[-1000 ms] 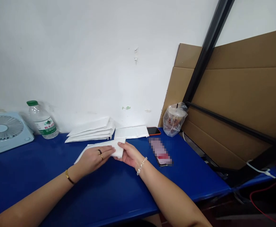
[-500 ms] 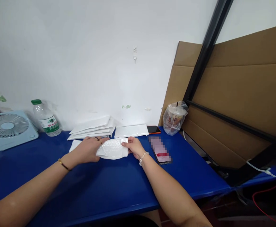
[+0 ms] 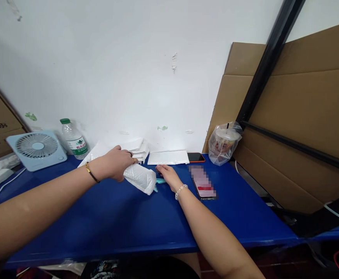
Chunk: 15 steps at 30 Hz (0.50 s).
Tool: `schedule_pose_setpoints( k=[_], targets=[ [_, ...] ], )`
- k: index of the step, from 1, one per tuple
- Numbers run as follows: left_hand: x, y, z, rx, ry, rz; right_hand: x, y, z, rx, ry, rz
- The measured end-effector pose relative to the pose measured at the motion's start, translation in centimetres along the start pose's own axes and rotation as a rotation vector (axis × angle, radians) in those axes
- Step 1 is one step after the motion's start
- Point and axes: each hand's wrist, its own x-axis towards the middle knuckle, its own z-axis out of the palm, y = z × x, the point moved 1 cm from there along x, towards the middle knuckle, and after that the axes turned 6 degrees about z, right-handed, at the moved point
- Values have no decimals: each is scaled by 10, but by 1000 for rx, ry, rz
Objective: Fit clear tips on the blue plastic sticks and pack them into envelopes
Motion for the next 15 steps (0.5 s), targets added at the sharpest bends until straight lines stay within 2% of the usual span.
schedule_pose_setpoints(
  k=[3, 7, 9, 12, 15],
  targets=[
    [-5, -1, -9, 37, -44, -24, -8, -5, 5, -182, -97, -123],
    [-15, -11, -18, 84, -75, -71, -14, -5, 9, -608, -217, -353],
    [-21, -19, -20, 84, -85, -97, -15, -1, 11, -769, -251, -414],
    [-33, -29, -23, 80, -127, -123, -14, 4, 12, -884, -265, -455],
    [-47, -38, -31, 125, -208, -154, -14, 6, 13, -895, -278, -477]
  ],
)
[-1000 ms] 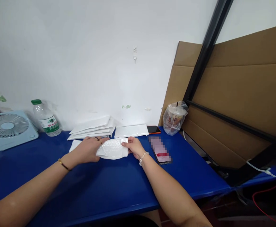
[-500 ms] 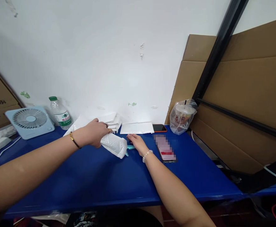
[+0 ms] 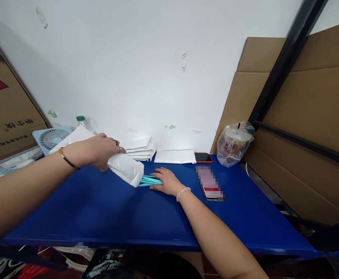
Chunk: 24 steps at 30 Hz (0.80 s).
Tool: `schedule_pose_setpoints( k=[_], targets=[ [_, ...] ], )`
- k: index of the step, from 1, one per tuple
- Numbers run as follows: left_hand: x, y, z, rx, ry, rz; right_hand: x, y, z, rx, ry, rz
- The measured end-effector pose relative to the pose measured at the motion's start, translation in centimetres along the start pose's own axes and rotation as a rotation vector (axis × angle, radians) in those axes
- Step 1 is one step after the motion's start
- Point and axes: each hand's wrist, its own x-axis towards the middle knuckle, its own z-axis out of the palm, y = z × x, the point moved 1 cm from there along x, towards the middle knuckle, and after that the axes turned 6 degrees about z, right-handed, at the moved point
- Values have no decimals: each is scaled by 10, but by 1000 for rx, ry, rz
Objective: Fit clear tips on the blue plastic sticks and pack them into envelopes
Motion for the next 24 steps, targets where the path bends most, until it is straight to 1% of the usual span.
schedule_pose_setpoints(
  k=[3, 6, 8, 9, 11, 13, 15, 16, 19, 22, 24],
  targets=[
    [-17, -13, -9, -3, -59, -56, -1, -1, -1, -35, -31, 5],
    [-33, -28, -17, -74, -74, -130, -3, -5, -4, -133, -116, 19],
    [-42, -40, -14, -112, -53, -177, -5, -10, -5, -178, -166, 23],
    [-46, -46, -10, -131, -46, -194, -7, -12, -4, -187, -185, 24],
    [-51, -59, 6, -203, -48, -186, -9, -18, -3, -185, -222, 17],
    [-55, -74, 30, -313, -82, -173, -11, -23, -1, -180, -255, 4],
    [-61, -89, 55, -440, -146, -186, -12, -27, -1, -179, -276, -3],
    [-65, -96, 67, -493, -148, -183, -13, -28, -1, -177, -284, -2],
    [-77, -114, 99, -578, -107, -225, -15, -31, -4, -157, -314, 3],
    [-79, -120, 128, -612, -113, -274, -18, -35, -5, -142, -342, 5],
    [-74, -117, 146, -636, -169, -261, -19, -37, -4, -140, -345, 5]
  ],
)
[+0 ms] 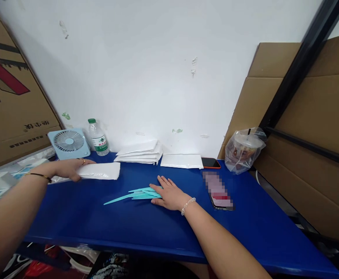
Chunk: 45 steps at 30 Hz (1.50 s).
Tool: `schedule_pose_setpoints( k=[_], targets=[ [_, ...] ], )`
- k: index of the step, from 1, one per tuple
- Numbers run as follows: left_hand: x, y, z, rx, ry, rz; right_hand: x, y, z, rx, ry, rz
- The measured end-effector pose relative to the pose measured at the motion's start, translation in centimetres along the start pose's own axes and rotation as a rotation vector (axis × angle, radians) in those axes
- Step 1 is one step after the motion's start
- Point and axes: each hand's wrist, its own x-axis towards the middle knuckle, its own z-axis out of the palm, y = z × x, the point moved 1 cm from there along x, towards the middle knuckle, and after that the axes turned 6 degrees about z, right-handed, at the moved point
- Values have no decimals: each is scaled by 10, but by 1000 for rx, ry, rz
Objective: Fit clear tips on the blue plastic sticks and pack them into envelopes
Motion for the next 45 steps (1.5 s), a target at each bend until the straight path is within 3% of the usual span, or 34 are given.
schedule_pose_setpoints(
  k=[2, 5, 10, 12, 15, 19, 21, 23, 26, 30, 32, 35, 40, 43, 45],
  targets=[
    [8, 2, 15, 43, -4, -37, 0, -2, 1, 6, 1, -4],
    [10, 21, 33, 52, 135, -14, -1, 0, -4, 33, 19, -20],
    [-6, 82, 77, -227, 151, 277, -7, 9, -21, 113, 136, 43],
    [-9, 97, 95, -221, 203, 278, -8, 11, -21, 145, 63, 22],
    [-13, 99, 111, -224, 227, 201, -7, 11, -14, 168, -48, -26],
    [-25, 84, 102, -259, 221, 143, -5, 11, -6, 172, -41, -31],
    [-27, 86, 89, -345, 253, 204, -3, 11, -5, 191, -2, -35],
    [-18, 99, 78, -459, 294, 314, 0, 11, -7, 263, 118, -18],
    [20, 131, 71, -548, 275, 435, 5, 12, -12, 472, 369, 63],
    [82, 166, 75, -503, 243, 489, 12, 27, -16, 670, 497, 159],
    [105, 170, 78, -486, 240, 509, 14, 39, -17, 703, 519, 196],
    [125, 160, 81, -453, 286, 479, 17, 60, -19, 744, 558, 234],
    [130, 142, 84, -394, 379, 409, 18, 74, -19, 451, 606, 262],
    [120, 145, 83, -372, 439, 415, 17, 67, -20, 254, 635, 211],
    [111, 151, 83, -361, 382, 469, 15, 62, -22, 221, 645, 188]
  ],
)
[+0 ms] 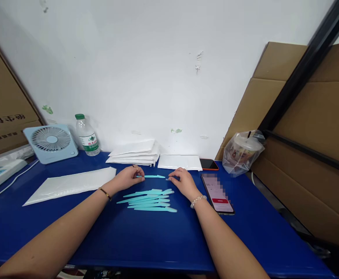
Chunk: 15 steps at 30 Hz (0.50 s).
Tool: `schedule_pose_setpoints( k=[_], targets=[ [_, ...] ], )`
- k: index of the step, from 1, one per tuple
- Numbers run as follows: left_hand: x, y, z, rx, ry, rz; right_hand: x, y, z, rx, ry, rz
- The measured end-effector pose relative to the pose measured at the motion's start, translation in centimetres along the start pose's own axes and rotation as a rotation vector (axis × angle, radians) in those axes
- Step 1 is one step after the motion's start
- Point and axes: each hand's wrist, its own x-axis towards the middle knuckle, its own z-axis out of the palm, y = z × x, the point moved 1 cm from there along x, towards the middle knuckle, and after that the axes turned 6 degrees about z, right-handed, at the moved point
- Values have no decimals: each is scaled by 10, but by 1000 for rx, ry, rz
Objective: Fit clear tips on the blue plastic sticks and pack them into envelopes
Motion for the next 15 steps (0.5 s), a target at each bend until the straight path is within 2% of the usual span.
schedule_pose_setpoints(
  k=[3, 6, 15],
  targets=[
    [-7, 15, 3, -33, -173, 69, -2, -6, -3, -3, -10, -21],
    [-11, 24, 8, -28, -270, 51, -4, -11, -2, -14, -37, -28],
    [-10, 25, 13, -85, -180, 17, -11, -36, 6, -56, -223, -63]
  ],
)
